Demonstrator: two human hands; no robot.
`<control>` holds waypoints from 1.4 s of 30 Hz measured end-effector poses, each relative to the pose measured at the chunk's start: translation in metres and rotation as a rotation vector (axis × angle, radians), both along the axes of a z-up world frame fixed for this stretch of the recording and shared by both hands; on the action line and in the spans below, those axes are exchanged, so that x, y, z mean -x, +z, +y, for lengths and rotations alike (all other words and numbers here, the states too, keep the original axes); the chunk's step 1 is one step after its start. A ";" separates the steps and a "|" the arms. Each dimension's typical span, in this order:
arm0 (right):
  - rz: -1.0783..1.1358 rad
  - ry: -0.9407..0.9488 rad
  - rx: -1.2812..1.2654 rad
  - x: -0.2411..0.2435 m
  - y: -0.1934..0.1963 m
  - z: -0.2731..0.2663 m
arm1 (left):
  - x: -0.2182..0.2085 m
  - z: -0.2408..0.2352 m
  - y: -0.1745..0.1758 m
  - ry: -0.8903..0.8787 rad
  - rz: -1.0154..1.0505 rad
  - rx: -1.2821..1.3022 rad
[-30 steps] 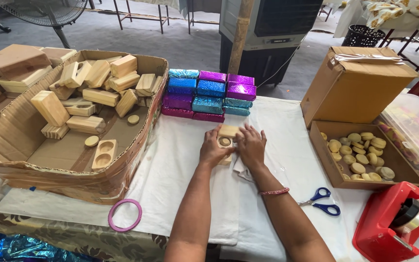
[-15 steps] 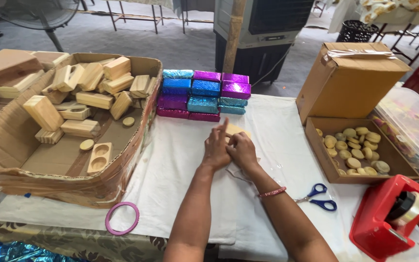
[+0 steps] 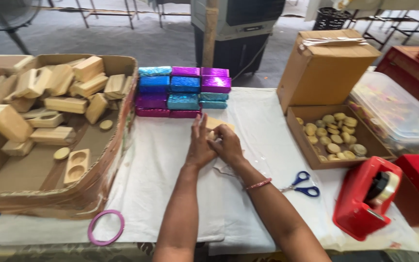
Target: The person wipes a rectangular wooden block with two circular indentations using a white cloth. They handle the block with both hands, turning it over to clean all sides and the indentations thoroughly. The person also picks up and wipes small round wooden pieces from a nearby box.
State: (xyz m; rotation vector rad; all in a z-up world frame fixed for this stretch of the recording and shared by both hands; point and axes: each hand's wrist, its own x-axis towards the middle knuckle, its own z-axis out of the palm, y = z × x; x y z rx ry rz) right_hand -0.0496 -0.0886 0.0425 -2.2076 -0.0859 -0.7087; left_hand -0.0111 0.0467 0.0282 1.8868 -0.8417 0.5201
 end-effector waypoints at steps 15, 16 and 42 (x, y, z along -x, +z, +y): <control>0.723 -1.107 0.232 0.068 0.006 -0.329 | 0.000 -0.036 -0.021 0.500 -0.346 -0.513; 0.744 -1.110 0.241 0.065 0.002 -0.332 | 0.004 -0.043 -0.023 0.443 -0.408 -0.582; -0.217 0.196 -0.026 -0.013 -0.002 -0.013 | -0.019 -0.026 -0.018 -0.165 0.643 0.781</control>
